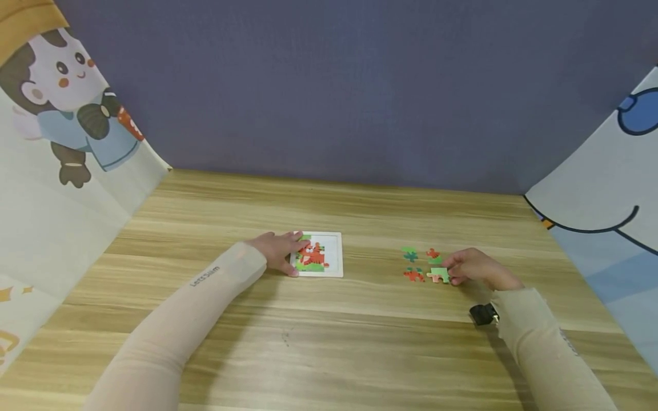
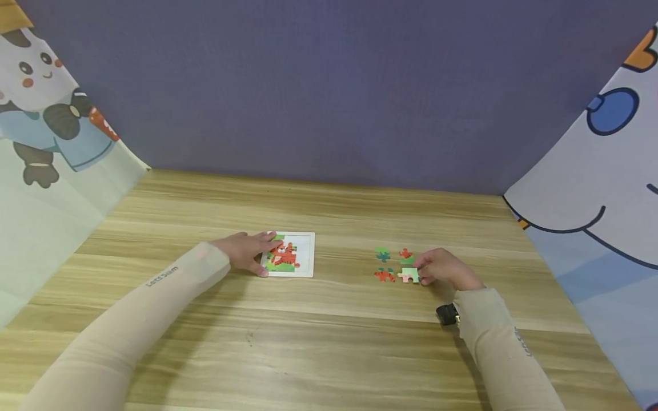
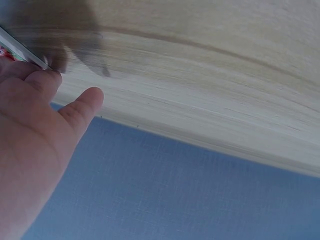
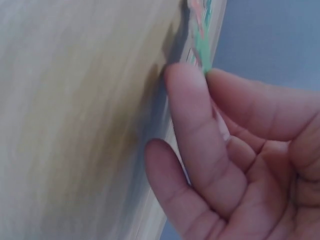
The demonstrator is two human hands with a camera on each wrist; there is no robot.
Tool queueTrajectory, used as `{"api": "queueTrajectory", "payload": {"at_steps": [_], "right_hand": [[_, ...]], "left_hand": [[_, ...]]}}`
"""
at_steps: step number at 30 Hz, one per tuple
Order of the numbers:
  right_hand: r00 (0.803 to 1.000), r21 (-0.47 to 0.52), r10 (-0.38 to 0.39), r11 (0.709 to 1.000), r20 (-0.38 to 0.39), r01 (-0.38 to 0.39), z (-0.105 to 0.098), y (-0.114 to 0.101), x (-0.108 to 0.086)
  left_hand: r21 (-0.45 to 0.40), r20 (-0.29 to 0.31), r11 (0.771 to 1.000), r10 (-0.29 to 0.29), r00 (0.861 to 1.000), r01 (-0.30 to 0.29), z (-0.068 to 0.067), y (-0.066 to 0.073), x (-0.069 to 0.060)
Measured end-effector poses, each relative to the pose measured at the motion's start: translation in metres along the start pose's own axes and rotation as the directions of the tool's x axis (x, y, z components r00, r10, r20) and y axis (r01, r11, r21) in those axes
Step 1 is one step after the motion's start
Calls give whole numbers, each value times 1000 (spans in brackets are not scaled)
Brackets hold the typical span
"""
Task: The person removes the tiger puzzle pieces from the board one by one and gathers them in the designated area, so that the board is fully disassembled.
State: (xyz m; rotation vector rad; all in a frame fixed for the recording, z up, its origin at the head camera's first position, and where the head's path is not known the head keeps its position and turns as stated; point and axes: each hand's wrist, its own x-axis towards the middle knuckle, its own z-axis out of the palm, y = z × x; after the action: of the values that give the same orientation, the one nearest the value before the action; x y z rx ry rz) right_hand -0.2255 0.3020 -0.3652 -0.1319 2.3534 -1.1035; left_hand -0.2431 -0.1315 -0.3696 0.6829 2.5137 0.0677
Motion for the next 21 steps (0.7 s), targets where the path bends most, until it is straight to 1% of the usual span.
{"api": "queueTrajectory", "payload": {"at_steps": [6,12,15,18,21], "right_hand": [[1000,-21,4,1000,-26,-4,-1,2,1],[999,-68,-7,998,-53,4,-1,4,3],[998,-88,-3,996,-67,-3,-2,4,3],[997,-100,-5,995,-76,-3,0,1,1],[995,-145,-31,989,-92,17,4,-4,0]], "left_hand": [[-11,3,1000,4,1000,-4,0,0,-1],[-20,1,1000,-2,1000,2,-1,0,-4],[-20,-3,1000,5,1000,-5,0,-1,-4],[-28,-5,1000,8,1000,-8,0,-1,-4],[-28,-6,1000,11,1000,-11,1,-1,-3]]}}
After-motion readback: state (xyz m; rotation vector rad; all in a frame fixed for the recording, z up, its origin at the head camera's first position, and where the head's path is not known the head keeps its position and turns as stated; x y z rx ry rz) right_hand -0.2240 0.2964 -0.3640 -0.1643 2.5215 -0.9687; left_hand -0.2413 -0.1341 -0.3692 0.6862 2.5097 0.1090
